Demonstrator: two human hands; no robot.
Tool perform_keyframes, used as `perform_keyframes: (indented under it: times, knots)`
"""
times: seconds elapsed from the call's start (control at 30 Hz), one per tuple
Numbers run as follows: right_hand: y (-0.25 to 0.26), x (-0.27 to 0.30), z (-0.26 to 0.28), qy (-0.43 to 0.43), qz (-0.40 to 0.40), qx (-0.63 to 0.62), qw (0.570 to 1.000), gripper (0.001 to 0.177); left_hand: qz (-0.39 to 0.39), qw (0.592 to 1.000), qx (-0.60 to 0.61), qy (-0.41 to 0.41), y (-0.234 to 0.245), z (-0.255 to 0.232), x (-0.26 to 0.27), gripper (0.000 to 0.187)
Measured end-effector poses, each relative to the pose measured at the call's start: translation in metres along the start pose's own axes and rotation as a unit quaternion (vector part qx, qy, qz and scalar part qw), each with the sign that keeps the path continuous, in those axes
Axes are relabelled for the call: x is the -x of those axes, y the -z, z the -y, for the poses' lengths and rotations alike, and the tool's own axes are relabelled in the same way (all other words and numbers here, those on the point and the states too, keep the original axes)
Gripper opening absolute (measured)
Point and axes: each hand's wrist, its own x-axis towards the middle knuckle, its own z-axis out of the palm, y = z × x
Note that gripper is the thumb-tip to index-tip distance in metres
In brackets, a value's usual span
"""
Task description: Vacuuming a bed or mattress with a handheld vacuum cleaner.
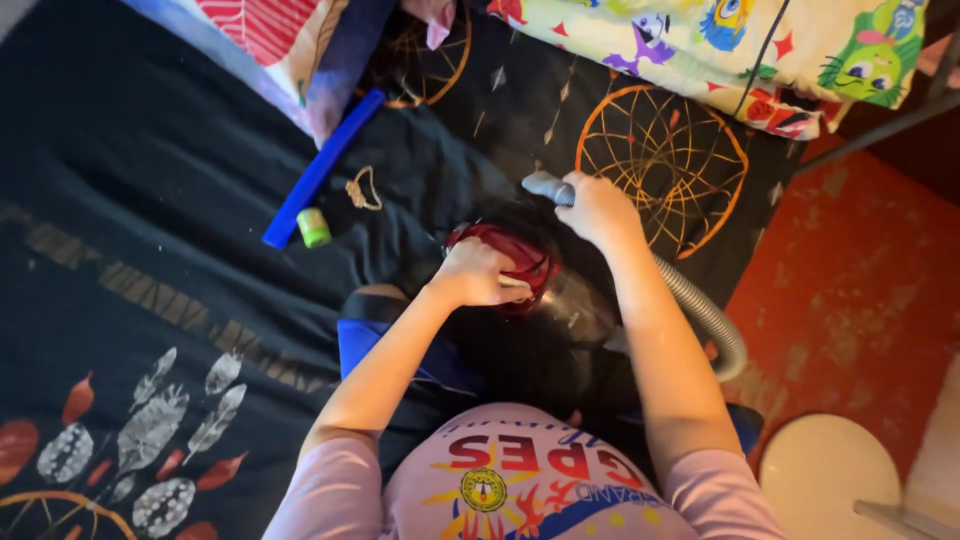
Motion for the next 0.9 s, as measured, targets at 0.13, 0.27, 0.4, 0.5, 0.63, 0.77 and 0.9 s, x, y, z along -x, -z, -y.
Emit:
perform_keyframes:
  times: [0.13,0.27,0.4,0.5,0.63,0.77,0.9]
  knots:
    - [0.006,0.012,0.008,0.015,-0.009,0.033,0.999,0.043,0.007,0.999,0.005,-0.035,0.000,0.002,0.015,0.049]
    - [-0.006,0.014,0.020,0.008,0.025,0.058,0.998,0.048,0.041,0.998,0.034,-0.013,0.007,-0.001,0.029,0.048]
    - [-0.045,0.012,0.040,0.018,0.037,0.048,0.998,0.057,0.070,0.997,0.029,0.007,-0.005,0.008,0.040,0.054]
    - [-0.060,0.012,0.051,0.016,0.060,0.064,0.996,0.058,0.090,0.995,0.038,0.007,-0.003,0.013,0.036,0.056]
    - [-0.075,0.007,0.038,0.014,0.043,0.092,0.995,0.056,0.103,0.994,0.025,0.030,0.003,0.009,0.028,0.058]
    - [-0.072,0.000,0.008,-0.008,-0.025,0.095,0.995,0.053,0.125,0.991,0.009,0.049,0.003,0.003,0.019,0.056]
    - [-0.050,-0.007,-0.017,-0.019,-0.081,0.095,0.992,0.053,0.123,0.991,0.004,0.057,0.009,-0.002,0.015,0.055]
